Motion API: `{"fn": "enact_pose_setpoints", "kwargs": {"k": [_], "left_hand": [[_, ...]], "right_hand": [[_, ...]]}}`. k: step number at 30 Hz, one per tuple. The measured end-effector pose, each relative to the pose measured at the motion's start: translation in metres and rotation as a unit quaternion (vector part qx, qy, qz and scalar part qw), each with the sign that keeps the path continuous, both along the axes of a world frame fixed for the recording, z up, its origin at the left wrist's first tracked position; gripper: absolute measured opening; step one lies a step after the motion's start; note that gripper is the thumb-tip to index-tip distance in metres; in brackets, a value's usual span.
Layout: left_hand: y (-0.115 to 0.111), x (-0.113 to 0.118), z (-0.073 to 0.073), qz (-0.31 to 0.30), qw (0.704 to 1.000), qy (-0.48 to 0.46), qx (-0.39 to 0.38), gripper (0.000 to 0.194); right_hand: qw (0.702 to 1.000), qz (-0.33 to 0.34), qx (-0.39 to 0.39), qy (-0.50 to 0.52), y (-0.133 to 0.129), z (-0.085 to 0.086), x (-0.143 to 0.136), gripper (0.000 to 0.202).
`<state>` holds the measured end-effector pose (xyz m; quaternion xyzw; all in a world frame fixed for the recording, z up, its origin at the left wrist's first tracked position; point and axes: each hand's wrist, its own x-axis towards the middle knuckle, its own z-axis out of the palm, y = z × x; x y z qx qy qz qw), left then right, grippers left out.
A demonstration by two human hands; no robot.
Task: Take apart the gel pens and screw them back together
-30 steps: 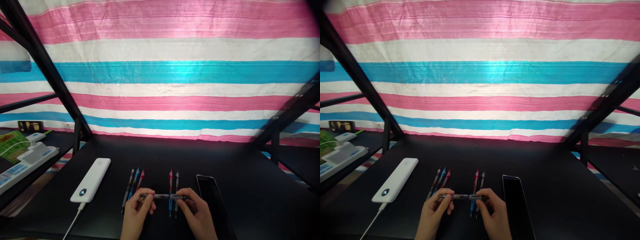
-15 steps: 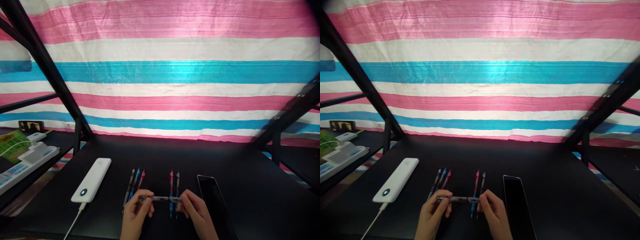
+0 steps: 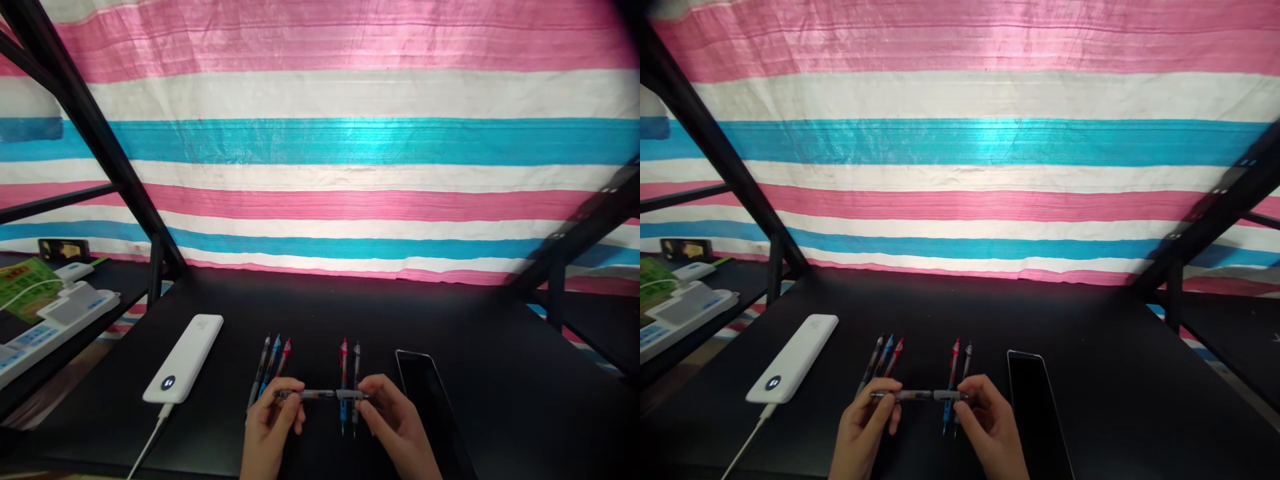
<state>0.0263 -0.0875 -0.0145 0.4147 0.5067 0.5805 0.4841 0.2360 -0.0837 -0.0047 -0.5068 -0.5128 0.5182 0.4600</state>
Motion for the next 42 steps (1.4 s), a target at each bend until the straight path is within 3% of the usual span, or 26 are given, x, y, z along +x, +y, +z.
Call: {"fn": "enact_pose_setpoints", "kwargs": {"k": [5,12,15,19,25,30,35,42], "left_hand": [[-0.001,0.004,0.002,0.002,1.000,-0.018,-0.008,0.039],[-0.003,0.011,0.006,0.014,1.000,-0.013,-0.003,0.039],[-0.004,0.011,0.005,0.012,1.000,-0.007,-0.002,0.039],[-0.003,0.008,0.002,0.006,1.000,-0.012,-0.002,0.038],[-0.001,0.004,-0.002,-0.009,1.000,-0.009,-0.006,0.039],[-0.002,0.008,0.003,0.020,0.999,-0.025,-0.003,0.038],[-0.002,0.005,0.002,0.000,1.000,-0.015,-0.005,0.039],[-0.001,0.003,0.002,0.014,0.999,-0.044,-0.005,0.037]], "right_hand": [[1.000,0.024,-0.003,-0.002,-0.001,0.002,0.000,0.044],[0.999,-0.009,0.001,0.047,-0.004,0.005,-0.003,0.038],[0.999,0.013,-0.011,0.027,-0.003,0.003,-0.002,0.044],[0.998,-0.015,0.001,0.056,-0.002,0.001,-0.001,0.034],[1.000,0.001,-0.009,0.025,-0.002,0.000,-0.003,0.043],[0.998,-0.044,0.006,0.054,-0.003,0.003,-0.006,0.036],[0.999,0.005,-0.019,0.038,-0.002,0.002,-0.007,0.042],[0.990,-0.090,0.006,0.107,-0.005,0.000,-0.008,0.032]]}}
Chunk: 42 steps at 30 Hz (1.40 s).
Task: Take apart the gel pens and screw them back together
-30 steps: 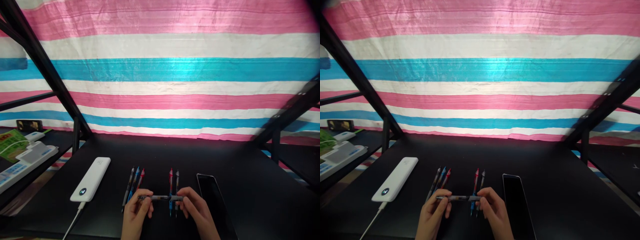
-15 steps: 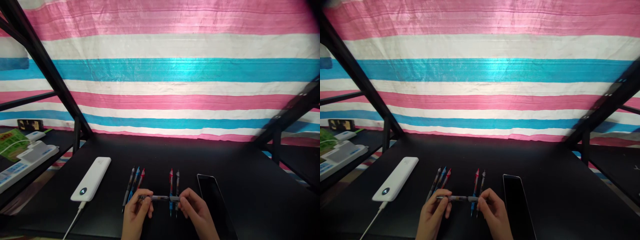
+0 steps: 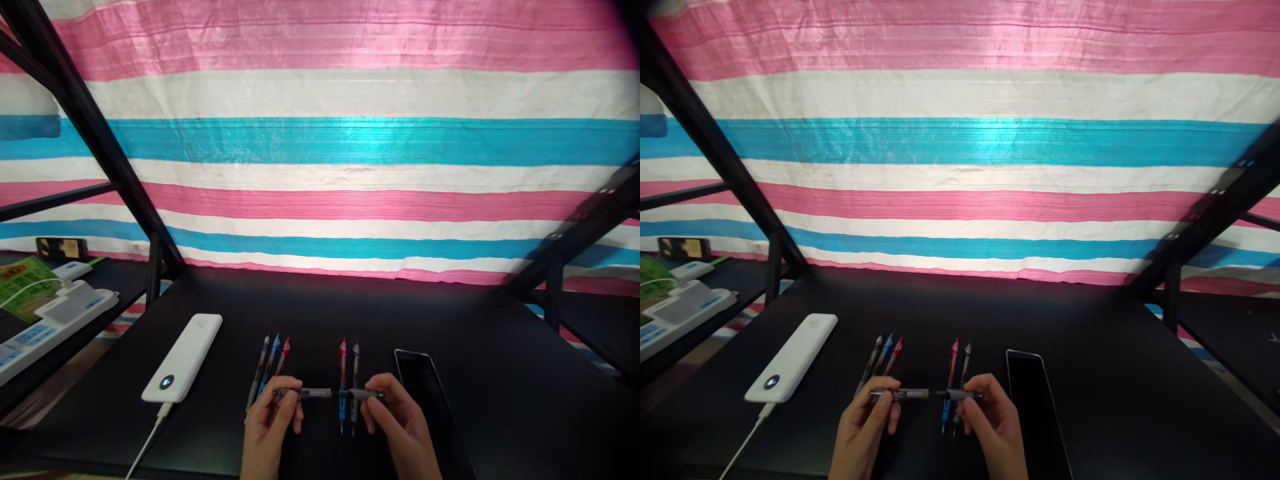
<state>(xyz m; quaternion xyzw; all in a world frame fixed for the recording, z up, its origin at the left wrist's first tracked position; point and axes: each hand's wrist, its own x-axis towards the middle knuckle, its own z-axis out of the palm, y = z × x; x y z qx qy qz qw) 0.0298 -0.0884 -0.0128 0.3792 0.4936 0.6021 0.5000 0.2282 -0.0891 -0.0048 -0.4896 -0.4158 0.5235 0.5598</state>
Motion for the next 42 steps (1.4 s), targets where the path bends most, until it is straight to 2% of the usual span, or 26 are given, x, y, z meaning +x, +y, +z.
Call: {"fn": "enact_pose_setpoints", "kwargs": {"k": [4,9,19,27,31,36,42], "left_hand": [[0.000,0.002,0.005,0.020,0.999,-0.039,-0.004,0.036],[0.002,-0.003,0.005,0.021,0.999,-0.037,-0.002,0.038],[0.002,-0.008,-0.004,-0.001,0.998,-0.060,0.004,0.034],[0.002,-0.008,-0.002,-0.010,0.998,-0.067,0.002,0.034],[0.000,0.000,0.002,-0.003,0.997,-0.076,-0.003,0.035],[-0.002,0.005,0.000,-0.025,0.999,-0.047,-0.002,0.037],[-0.001,0.004,-0.004,-0.041,0.999,-0.030,0.004,0.038]], "right_hand": [[0.998,-0.041,0.008,0.048,0.000,-0.004,0.008,0.028],[0.994,-0.069,0.025,0.081,0.001,-0.012,0.015,0.024],[0.993,-0.041,0.026,0.105,0.000,-0.015,0.016,0.019],[0.993,-0.048,0.031,0.102,0.000,-0.014,0.014,0.019],[0.995,-0.057,0.035,0.071,-0.001,-0.008,0.009,0.023],[0.999,-0.022,0.039,-0.020,-0.006,0.002,-0.006,0.026],[0.986,-0.001,0.075,-0.146,-0.006,0.001,-0.005,0.026]]}}
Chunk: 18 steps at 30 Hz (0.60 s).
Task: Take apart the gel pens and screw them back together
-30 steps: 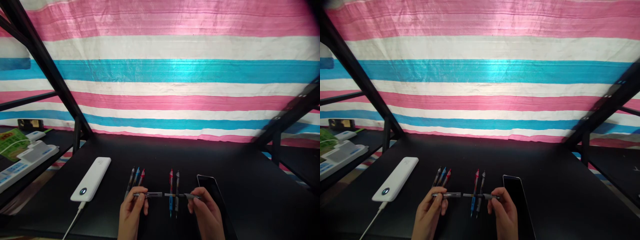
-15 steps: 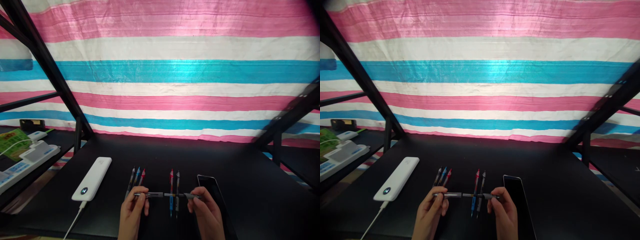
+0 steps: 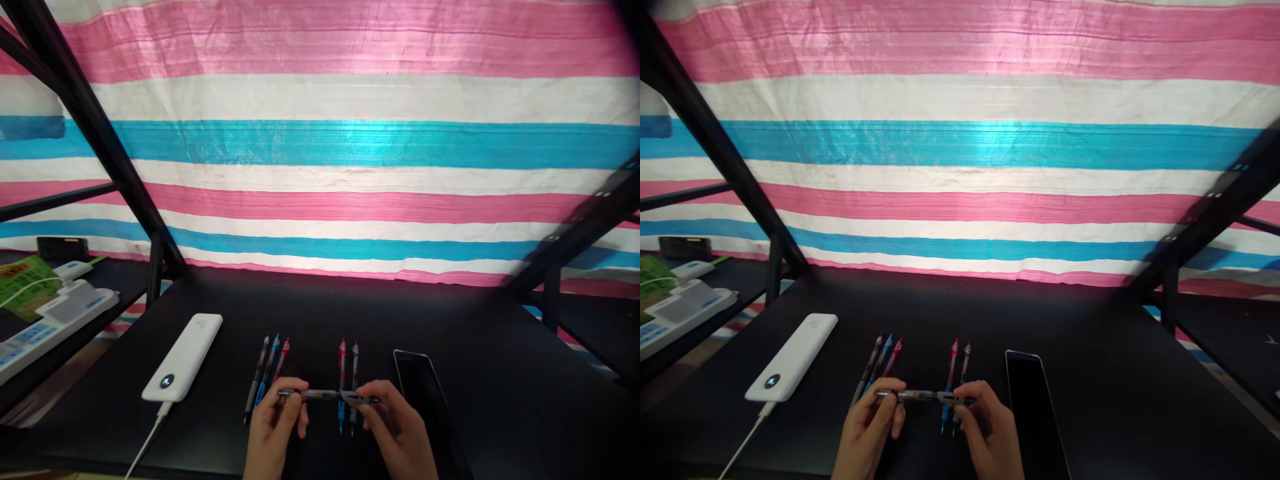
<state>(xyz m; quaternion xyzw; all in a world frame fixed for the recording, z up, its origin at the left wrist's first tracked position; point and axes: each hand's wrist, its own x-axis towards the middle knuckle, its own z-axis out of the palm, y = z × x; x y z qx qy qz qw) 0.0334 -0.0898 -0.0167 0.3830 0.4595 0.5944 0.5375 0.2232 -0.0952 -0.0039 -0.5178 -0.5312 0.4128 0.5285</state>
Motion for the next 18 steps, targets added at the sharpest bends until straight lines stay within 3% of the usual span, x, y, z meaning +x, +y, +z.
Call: {"fn": "enact_pose_setpoints", "kwargs": {"k": [4,8,11,18], "left_hand": [[-0.0001,-0.0005,-0.0007,-0.017,1.000,0.000,0.005,0.038],[0.0005,-0.0014,0.0009,-0.019,1.000,0.005,0.004,0.040],[0.0022,-0.0022,0.0031,0.006,1.000,-0.002,-0.005,0.041],[0.0056,-0.0051,0.0010,-0.011,1.000,-0.008,-0.003,0.038]], "right_hand": [[0.998,0.023,0.017,-0.053,0.0014,0.0003,0.0058,0.026],[0.992,0.059,0.045,-0.103,0.0035,0.0035,0.0100,0.041],[0.990,0.069,0.051,-0.108,0.0046,0.0028,0.0109,0.020],[0.984,0.032,0.088,-0.153,0.0038,-0.0032,0.0090,0.015]]}}
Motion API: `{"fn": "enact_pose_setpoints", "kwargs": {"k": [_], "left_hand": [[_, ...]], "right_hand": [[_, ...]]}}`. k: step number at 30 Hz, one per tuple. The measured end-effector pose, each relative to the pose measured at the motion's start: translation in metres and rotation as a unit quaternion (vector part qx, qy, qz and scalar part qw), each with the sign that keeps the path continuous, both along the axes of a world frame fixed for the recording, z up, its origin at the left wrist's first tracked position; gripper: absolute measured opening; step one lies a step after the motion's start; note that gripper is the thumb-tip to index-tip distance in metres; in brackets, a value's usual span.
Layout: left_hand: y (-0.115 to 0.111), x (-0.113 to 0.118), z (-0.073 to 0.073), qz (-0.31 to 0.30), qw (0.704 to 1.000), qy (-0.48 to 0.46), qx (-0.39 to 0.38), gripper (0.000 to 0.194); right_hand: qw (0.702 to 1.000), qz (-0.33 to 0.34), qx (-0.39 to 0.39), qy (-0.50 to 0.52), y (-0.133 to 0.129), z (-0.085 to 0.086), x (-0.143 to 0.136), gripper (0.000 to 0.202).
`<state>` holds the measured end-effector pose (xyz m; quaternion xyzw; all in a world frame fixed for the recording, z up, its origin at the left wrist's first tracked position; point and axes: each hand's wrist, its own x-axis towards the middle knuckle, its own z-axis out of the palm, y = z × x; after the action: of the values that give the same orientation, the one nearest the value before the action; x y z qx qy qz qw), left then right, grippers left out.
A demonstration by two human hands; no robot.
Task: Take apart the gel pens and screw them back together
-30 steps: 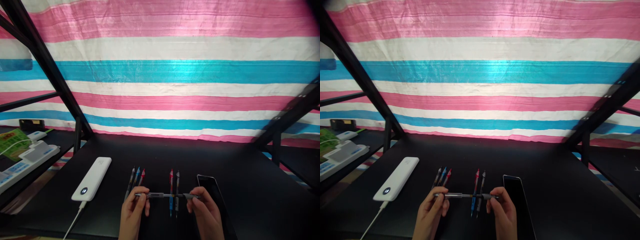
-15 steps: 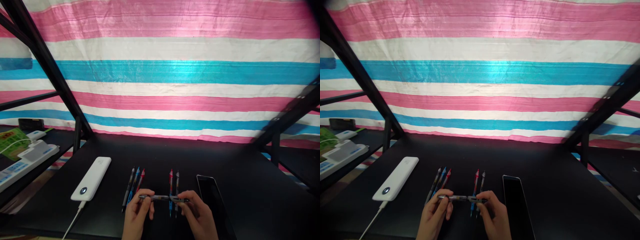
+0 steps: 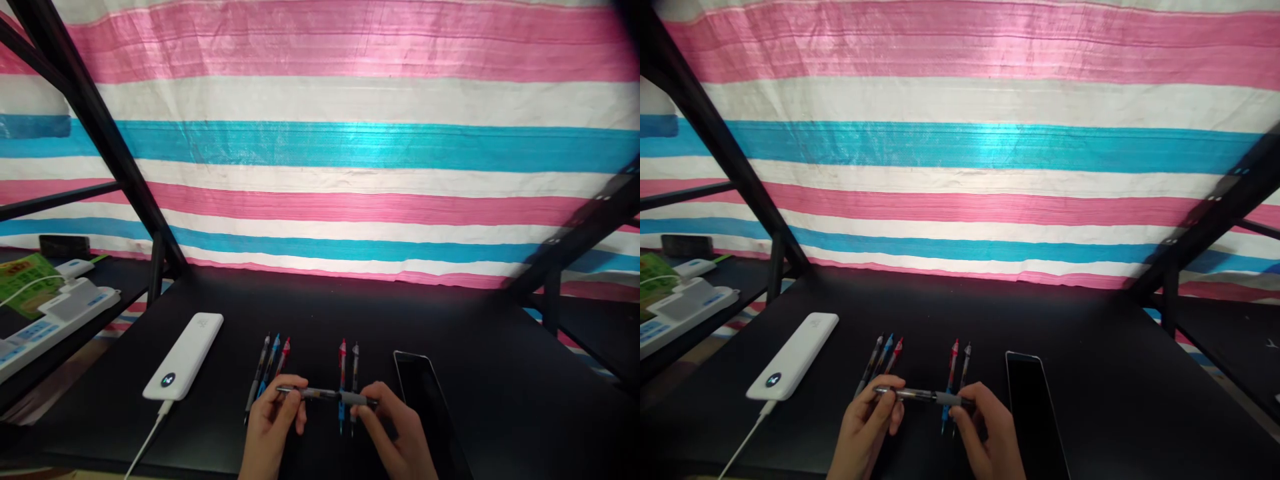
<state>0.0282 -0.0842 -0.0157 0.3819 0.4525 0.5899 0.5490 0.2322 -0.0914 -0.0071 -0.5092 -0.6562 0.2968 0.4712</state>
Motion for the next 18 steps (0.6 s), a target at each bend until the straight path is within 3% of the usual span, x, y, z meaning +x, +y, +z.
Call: {"fn": "enact_pose_setpoints", "kwargs": {"k": [5,8,10,14,16,18], "left_hand": [[-0.0004,-0.0010,-0.0006,-0.004,1.000,-0.004,0.000,0.037],[-0.0009,-0.0006,0.0006,0.004,1.000,-0.009,-0.003,0.037],[-0.0008,-0.0005,0.0007,0.005,1.000,-0.008,-0.002,0.037],[0.0003,-0.0017,-0.0015,-0.011,1.000,-0.002,-0.002,0.038],[0.0005,-0.0024,-0.0026,-0.007,1.000,0.000,-0.002,0.038],[0.0002,-0.0027,-0.0025,-0.004,1.000,0.005,-0.001,0.038]], "right_hand": [[1.000,0.004,0.023,-0.012,-0.0001,0.0028,0.0033,0.013],[0.999,0.035,-0.001,-0.036,0.0003,0.0056,0.0052,0.024],[0.998,0.054,-0.006,-0.036,0.0009,0.0051,0.0056,0.016],[0.999,0.032,0.000,-0.034,0.0016,0.0012,0.0045,0.012],[0.998,0.041,0.003,-0.054,0.0014,0.0009,0.0042,0.023],[0.997,0.057,0.008,-0.059,0.0013,0.0021,0.0043,0.017]]}}
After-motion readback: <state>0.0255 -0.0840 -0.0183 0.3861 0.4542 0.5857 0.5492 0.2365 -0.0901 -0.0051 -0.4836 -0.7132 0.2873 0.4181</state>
